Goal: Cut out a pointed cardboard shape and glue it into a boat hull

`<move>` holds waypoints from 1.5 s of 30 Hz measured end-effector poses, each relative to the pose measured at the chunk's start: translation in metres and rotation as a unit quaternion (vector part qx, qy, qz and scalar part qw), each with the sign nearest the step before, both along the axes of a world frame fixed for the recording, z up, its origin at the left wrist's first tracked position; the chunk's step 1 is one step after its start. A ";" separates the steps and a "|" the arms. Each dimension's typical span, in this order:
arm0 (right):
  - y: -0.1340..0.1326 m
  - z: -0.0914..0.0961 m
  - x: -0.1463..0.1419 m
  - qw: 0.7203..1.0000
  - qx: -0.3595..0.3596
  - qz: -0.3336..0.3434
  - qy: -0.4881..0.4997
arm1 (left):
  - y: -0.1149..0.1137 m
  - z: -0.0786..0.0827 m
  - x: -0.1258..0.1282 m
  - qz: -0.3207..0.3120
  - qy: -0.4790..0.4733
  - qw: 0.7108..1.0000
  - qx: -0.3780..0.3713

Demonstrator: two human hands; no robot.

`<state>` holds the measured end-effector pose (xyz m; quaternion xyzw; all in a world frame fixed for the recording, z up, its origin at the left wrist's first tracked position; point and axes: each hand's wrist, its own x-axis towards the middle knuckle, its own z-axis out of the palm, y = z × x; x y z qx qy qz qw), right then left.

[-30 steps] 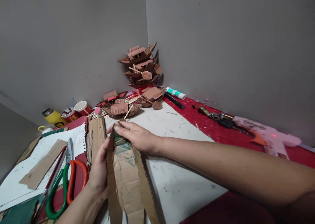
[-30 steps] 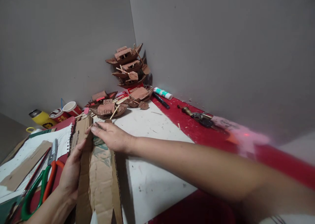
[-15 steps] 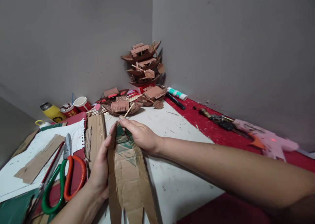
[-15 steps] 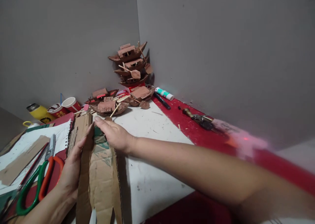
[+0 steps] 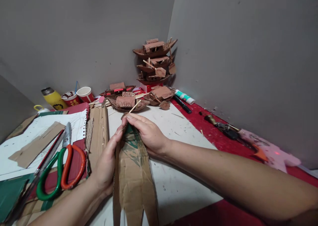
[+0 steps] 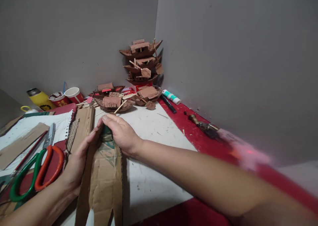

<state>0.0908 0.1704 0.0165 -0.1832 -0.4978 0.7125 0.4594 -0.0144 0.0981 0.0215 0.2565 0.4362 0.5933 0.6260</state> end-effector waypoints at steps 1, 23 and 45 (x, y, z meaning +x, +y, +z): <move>0.000 0.000 0.000 1.000 0.003 -0.004 -0.006 | 0.000 0.000 0.000 0.000 -0.004 1.000 -0.008; 0.075 0.033 0.046 0.994 -0.084 0.038 0.062 | -0.009 -0.012 -0.007 -0.219 -0.029 0.975 -0.020; 0.023 0.014 0.014 0.966 0.120 -0.035 -0.225 | 0.005 -0.008 -0.008 -0.064 0.271 0.960 0.015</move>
